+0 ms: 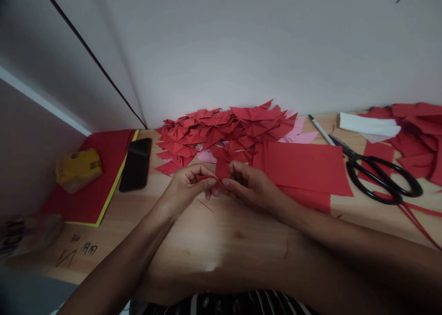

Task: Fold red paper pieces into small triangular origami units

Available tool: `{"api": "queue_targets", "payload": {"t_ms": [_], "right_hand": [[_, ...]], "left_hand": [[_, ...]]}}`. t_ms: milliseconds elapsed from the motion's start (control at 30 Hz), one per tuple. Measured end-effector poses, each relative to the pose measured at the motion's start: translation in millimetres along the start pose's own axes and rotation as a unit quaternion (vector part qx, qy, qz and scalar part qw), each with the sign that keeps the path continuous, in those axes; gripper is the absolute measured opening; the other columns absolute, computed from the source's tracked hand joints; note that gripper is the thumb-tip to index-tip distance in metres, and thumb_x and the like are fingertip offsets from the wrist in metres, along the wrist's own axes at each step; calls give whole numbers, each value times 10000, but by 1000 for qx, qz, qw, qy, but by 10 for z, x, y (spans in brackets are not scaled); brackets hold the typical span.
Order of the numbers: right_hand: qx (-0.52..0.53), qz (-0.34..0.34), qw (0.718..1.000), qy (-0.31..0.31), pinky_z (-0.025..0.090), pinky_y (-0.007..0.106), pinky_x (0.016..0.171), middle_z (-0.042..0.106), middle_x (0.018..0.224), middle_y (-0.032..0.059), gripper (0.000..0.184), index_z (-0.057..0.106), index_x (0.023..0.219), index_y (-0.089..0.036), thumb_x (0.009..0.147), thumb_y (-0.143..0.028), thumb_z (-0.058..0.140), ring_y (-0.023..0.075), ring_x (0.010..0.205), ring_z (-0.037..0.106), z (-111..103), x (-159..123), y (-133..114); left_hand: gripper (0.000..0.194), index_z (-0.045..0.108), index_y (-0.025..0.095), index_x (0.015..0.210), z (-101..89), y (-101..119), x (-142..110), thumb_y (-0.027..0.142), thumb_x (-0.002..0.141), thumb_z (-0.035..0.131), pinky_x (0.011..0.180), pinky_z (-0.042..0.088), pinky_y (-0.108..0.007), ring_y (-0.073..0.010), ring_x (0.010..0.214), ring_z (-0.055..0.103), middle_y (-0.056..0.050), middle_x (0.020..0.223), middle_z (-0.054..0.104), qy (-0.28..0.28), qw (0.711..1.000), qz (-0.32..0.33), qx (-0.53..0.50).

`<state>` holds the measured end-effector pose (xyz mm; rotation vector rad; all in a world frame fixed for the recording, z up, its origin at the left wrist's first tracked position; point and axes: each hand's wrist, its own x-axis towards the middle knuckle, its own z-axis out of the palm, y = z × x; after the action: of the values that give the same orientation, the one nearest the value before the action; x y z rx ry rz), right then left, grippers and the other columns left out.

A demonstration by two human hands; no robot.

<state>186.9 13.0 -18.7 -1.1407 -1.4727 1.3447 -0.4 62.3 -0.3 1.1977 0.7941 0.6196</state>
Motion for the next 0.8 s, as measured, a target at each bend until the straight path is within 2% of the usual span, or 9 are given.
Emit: {"api": "queue_targets", "payload": {"t_ms": [200,467,600,800], "right_hand": [[-3,6,1000,-11,357,227,469,529,646,-28,257,509,782,-200,904,-410,590,88,527,458,7,-6,-25],[0,38,999,-11,350,223,467,528,627,-26,279,507,770,-200,901,-429,597,92,524,463,9,4,-34],[-17,28,999,-12,385,232,492,554,676,-6,301,527,781,-195,896,-465,590,104,561,496,25,0,-44],[-40,27,999,-14,394,245,522,568,700,2,255,530,797,-194,912,-419,564,112,581,505,27,12,-28]], "left_hand": [[268,519,147,753,33,-32,-14,287,755,748,491,418,-183,-79,481,569,4,562,638,27,1000,10,-13],[224,517,145,730,75,-3,-27,223,755,726,491,443,-179,-80,495,585,14,570,624,59,998,27,8],[210,514,148,732,82,13,-35,212,764,711,492,455,-178,-80,496,587,12,578,628,76,996,33,22],[201,517,146,733,79,-1,-46,228,786,692,526,490,-192,-89,526,614,7,607,633,69,996,53,26]]}}
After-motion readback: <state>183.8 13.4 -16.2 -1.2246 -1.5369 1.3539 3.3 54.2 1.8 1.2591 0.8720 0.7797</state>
